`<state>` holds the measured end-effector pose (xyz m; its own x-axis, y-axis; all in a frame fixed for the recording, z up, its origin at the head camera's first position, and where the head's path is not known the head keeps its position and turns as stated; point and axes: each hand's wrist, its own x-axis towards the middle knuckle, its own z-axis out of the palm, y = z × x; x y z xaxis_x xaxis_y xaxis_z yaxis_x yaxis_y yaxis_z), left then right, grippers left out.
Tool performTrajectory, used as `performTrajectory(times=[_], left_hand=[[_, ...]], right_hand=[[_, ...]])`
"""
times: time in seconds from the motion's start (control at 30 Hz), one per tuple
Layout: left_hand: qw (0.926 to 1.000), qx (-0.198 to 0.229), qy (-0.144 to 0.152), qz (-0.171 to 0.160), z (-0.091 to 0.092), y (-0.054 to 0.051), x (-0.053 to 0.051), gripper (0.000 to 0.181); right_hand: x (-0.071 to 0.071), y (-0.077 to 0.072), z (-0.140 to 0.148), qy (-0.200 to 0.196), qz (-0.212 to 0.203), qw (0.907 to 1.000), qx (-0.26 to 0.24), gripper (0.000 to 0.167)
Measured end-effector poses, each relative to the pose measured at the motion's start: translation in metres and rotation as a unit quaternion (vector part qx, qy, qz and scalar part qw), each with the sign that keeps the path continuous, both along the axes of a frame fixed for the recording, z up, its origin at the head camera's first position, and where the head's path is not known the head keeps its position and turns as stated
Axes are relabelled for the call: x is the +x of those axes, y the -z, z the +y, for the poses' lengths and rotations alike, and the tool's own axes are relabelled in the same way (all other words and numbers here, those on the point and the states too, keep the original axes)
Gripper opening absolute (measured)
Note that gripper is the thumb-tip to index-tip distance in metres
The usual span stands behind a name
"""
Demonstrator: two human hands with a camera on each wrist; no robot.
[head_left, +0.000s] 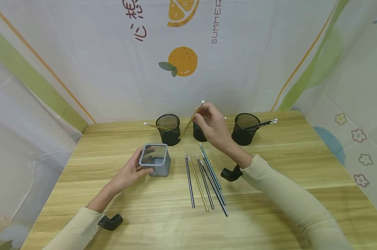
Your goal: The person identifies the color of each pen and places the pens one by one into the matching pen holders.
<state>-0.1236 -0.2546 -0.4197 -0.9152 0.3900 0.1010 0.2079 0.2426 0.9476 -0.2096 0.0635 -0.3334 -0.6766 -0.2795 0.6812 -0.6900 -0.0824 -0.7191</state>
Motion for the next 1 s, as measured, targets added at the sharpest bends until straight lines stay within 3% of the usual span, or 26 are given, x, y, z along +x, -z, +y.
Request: performTrajectory(times=[0.57, 1.0], left_hand=[[1.0000, 0.004, -0.002, 0.005, 0.001, 0.000, 0.000, 0.079], [1.0000, 0.005, -0.002, 0.000, 0.001, 0.000, 0.000, 0.079]], right_hand=[[-0.010, -0.013, -0.017, 0.022, 0.034, 0.9992, -0.006, 0.013], [-0.017, -0.003, -0.035, 0.027, 0.052, 0.9982, 0.011, 0.012]])
